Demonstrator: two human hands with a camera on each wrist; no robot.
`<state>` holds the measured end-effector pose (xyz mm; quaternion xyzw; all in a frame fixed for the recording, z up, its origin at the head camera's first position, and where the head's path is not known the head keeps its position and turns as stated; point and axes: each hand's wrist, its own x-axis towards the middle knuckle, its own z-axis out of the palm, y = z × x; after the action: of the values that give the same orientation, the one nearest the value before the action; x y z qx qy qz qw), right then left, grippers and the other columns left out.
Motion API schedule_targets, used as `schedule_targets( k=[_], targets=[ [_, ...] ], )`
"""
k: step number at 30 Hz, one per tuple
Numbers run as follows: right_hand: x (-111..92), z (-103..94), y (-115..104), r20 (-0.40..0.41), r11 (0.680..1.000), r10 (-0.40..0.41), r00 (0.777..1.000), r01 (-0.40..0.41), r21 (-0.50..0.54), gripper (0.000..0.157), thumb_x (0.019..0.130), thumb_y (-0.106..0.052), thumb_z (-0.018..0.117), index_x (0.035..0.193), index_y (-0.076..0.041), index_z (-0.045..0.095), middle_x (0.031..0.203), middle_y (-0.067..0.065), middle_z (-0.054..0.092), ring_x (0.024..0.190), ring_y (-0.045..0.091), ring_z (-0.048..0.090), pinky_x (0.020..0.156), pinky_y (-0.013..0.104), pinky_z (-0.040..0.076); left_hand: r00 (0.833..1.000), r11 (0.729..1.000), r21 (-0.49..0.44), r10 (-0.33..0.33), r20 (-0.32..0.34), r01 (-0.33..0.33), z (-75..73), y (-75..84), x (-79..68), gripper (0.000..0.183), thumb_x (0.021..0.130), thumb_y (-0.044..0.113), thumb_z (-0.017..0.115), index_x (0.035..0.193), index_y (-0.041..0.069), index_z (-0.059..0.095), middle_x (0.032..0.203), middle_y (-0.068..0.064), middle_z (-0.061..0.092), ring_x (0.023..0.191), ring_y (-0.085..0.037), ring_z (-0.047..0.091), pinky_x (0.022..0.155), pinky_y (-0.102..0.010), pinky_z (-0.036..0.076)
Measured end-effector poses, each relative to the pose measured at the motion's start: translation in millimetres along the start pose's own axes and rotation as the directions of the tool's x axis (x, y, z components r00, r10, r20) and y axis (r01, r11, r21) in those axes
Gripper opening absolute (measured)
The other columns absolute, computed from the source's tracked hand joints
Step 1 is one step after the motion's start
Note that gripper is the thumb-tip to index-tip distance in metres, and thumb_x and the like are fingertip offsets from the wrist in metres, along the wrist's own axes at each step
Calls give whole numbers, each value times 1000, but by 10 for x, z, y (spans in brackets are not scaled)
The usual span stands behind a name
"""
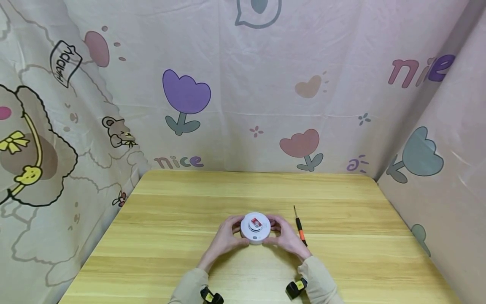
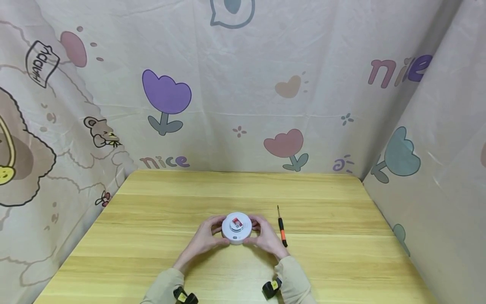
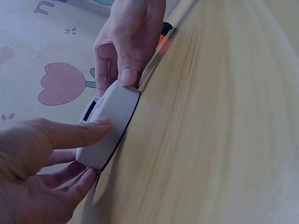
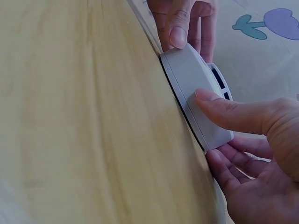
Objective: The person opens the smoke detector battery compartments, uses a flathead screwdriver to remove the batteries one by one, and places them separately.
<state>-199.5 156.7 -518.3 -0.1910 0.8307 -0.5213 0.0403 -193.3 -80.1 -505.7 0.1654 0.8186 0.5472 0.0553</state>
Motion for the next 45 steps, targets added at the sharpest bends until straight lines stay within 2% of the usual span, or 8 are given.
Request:
schedule_targets(
  k=[9,14,20,23,30,35,38,45],
  targets=[
    [1,24,10,-20,1000,-1,1000,2,12,80,68,-2,88,138,6,50,124,18,59,113,28,60,105,29,55,999,1000,6,25,-20,-25,-2,-14,2,78,67,-4,88,136,-10,53,133,-27,54,123,-43,59,108,-42,53],
    [-12,34,35,-20,999,7,1000,-7,38,80,68,-4,89,139,3,52,126,17,59,115,28,60,104,25,54,1000,1000,6,12,-27,-12,10,-23,0,79,66,-2,90,136,-9,54,133,-25,54,123,-42,59,108,-39,53],
    [-32,38,44,-26,998,-2,1000,4,55,79,70,-1,87,140,5,50,129,20,58,117,33,59,107,37,54,1000,1000,10,9,-29,-9,17,-35,-2,81,65,0,91,136,-10,53,131,-25,54,122,-41,60,108,-39,52],
    [-41,34,31,-25,998,1,1000,1,61,78,70,-2,87,139,5,51,130,20,57,118,33,59,107,39,53,999,1000,5,11,-33,-11,20,-51,-2,82,64,1,91,136,-10,53,129,-24,55,122,-41,60,108,-39,52],
    [-54,18,51,-17,996,-5,1000,7,86,76,73,-6,87,139,6,52,130,21,57,118,35,59,107,30,53,999,997,-74,3,-52,-7,19,-76,-12,81,65,1,91,136,-9,54,127,-23,57,122,-42,60,107,-38,53],
    [-55,11,91,-29,991,-7,1000,11,132,74,75,-9,86,139,6,53,130,22,57,117,29,60,105,21,53,997,988,-154,2,-75,-13,2,-62,-27,76,67,-1,90,134,-9,56,130,-26,59,120,-42,61,105,-38,55],
    [-57,9,100,-39,988,-6,999,12,155,72,76,-10,86,139,5,54,130,22,57,117,28,60,106,20,52,997,982,-186,-5,-82,-10,-5,-67,-21,74,68,-1,89,134,-10,56,132,-27,59,120,-42,62,105,-38,55],
    [-64,1,106,-41,978,-10,999,18,206,69,79,-10,84,139,7,53,134,26,54,124,40,58,107,16,49,995,985,-172,-19,-96,2,-11,-97,-11,75,71,9,90,135,-8,56,132,-28,61,121,-41,63,103,-34,56]
  ],
)
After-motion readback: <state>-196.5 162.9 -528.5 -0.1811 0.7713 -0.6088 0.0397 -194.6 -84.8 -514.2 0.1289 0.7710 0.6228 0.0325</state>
